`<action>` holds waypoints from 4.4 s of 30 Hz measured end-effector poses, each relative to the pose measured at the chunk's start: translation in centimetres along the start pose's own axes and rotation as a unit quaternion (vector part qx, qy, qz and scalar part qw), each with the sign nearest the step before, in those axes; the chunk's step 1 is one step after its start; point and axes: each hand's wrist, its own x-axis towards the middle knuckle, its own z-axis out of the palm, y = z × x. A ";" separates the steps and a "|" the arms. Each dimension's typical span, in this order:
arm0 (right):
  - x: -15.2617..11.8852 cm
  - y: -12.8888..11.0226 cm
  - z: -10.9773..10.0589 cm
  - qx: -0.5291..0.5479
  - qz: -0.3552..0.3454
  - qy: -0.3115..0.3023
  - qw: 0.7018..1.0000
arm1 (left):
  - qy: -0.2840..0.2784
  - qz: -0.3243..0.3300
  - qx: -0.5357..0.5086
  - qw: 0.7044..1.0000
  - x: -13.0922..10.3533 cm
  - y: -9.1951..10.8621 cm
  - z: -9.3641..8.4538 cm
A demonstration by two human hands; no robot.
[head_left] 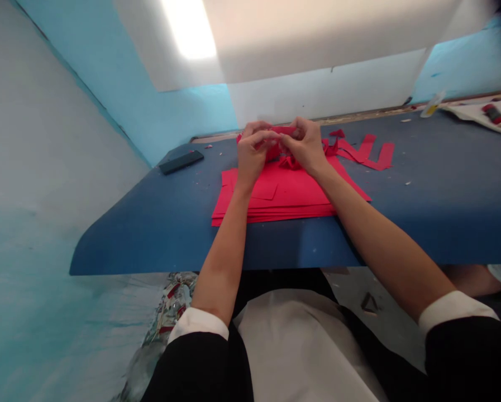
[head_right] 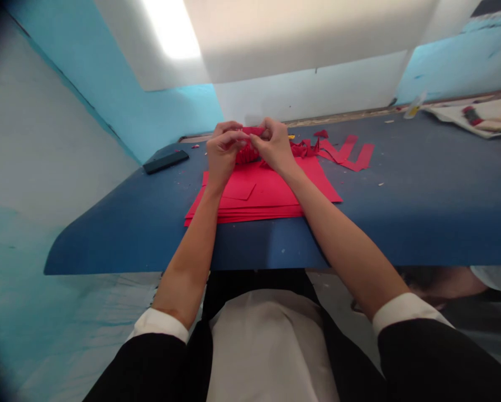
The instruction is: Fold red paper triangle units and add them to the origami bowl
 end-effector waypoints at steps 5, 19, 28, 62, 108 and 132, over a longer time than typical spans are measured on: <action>-0.5 -1.5 0.2 0.011 -0.005 -0.014 1.000 | -0.001 -0.013 0.004 1.000 0.2 -0.6 -0.1; -0.4 -1.3 0.3 0.014 -0.040 0.014 0.999 | 0.026 -0.095 -0.069 0.993 -0.2 -0.4 0.8; -0.3 -1.7 0.4 0.030 -0.079 0.041 0.996 | 0.028 -0.069 -0.085 0.994 0.3 -1.5 0.2; -0.8 -1.5 0.6 -0.033 -0.072 0.072 0.994 | -0.001 -0.119 -0.139 0.983 -0.2 -0.5 0.5; -1.5 -3.2 0.5 -0.106 -0.081 0.032 0.990 | 0.073 -0.146 -0.118 0.980 -0.1 0.3 0.6; -1.4 -2.3 0.9 -0.080 -0.036 0.011 0.996 | 0.032 -0.151 -0.105 0.982 -0.1 0.3 0.5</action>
